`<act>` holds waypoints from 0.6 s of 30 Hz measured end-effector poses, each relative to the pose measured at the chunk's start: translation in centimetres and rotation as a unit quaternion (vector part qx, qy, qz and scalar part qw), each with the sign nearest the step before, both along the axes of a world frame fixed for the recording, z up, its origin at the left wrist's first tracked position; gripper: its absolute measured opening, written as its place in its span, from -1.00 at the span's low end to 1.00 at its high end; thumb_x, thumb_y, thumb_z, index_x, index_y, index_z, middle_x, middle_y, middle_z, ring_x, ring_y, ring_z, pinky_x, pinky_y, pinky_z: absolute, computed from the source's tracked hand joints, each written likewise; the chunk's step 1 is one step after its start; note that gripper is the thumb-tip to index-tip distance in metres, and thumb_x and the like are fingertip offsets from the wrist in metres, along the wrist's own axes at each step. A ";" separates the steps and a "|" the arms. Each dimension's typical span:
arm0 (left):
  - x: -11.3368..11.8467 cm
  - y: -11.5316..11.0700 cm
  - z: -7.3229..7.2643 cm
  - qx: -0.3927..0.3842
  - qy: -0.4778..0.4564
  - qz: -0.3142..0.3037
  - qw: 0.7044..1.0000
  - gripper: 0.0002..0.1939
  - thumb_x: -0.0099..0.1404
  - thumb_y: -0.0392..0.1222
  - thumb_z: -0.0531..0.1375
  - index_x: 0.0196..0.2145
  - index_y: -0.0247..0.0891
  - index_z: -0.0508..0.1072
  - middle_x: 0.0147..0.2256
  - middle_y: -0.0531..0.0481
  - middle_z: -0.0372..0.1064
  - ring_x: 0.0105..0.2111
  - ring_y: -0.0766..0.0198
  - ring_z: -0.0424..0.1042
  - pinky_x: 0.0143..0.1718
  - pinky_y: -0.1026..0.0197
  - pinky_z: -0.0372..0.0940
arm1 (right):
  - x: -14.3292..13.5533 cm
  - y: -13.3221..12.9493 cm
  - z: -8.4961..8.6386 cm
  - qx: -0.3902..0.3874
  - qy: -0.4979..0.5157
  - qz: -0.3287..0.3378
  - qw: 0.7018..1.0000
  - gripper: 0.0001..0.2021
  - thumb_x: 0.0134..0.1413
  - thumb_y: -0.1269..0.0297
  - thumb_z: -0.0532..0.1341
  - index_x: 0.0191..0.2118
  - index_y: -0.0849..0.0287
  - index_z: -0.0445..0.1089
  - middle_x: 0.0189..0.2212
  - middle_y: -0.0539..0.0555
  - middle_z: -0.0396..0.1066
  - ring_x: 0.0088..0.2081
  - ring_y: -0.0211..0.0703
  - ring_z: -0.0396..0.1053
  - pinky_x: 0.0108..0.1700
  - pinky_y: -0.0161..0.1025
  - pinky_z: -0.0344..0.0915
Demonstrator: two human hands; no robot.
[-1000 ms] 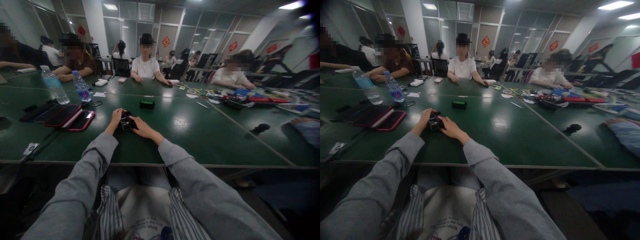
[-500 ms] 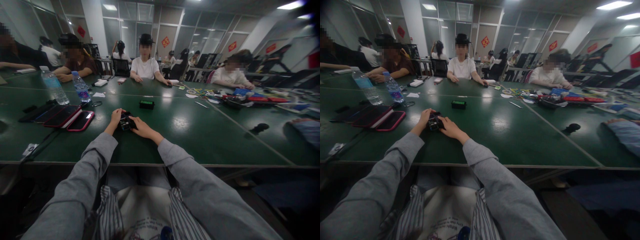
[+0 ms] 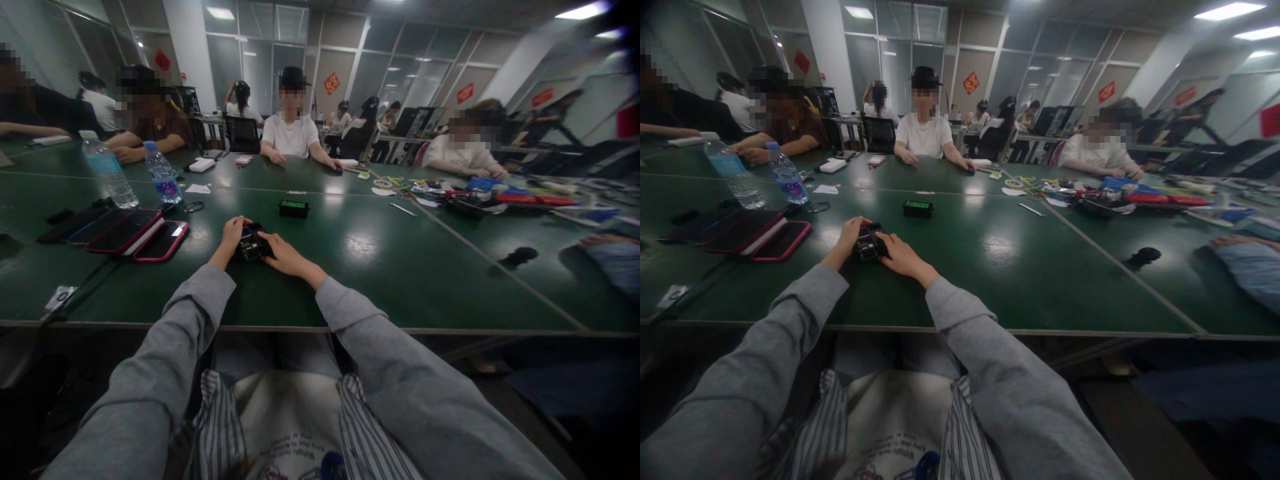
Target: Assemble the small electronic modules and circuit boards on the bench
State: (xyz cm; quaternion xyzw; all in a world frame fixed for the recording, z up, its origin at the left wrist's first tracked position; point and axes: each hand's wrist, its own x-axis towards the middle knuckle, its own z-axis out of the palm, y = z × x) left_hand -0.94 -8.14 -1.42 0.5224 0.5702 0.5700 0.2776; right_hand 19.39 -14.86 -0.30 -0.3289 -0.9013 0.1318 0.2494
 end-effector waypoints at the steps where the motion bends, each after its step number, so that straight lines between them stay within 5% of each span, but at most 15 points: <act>1: 0.0 0.0 0.0 0.000 0.000 0.000 1.000 -0.62 0.22 -0.02 0.00 -0.42 -0.29 0.52 -0.35 -0.10 0.50 -0.29 0.16 0.42 -0.16 0.17 0.26 | 0.0 0.0 0.0 0.000 0.000 0.000 1.000 -0.32 0.14 0.29 0.20 0.31 0.13 -0.09 0.09 0.24 0.14 0.07 0.04 0.23 0.07 0.08 0.27; 18: -0.1 0.2 -0.2 0.002 0.004 0.001 1.000 -0.63 0.23 -0.03 0.00 -0.42 -0.29 0.52 -0.34 -0.11 0.50 -0.28 0.16 0.42 -0.15 0.16 0.26 | 0.1 0.0 0.1 0.001 -0.005 0.001 1.000 -0.32 0.15 0.28 0.19 0.32 0.13 -0.11 0.08 0.24 0.14 0.06 0.04 0.24 0.05 0.06 0.28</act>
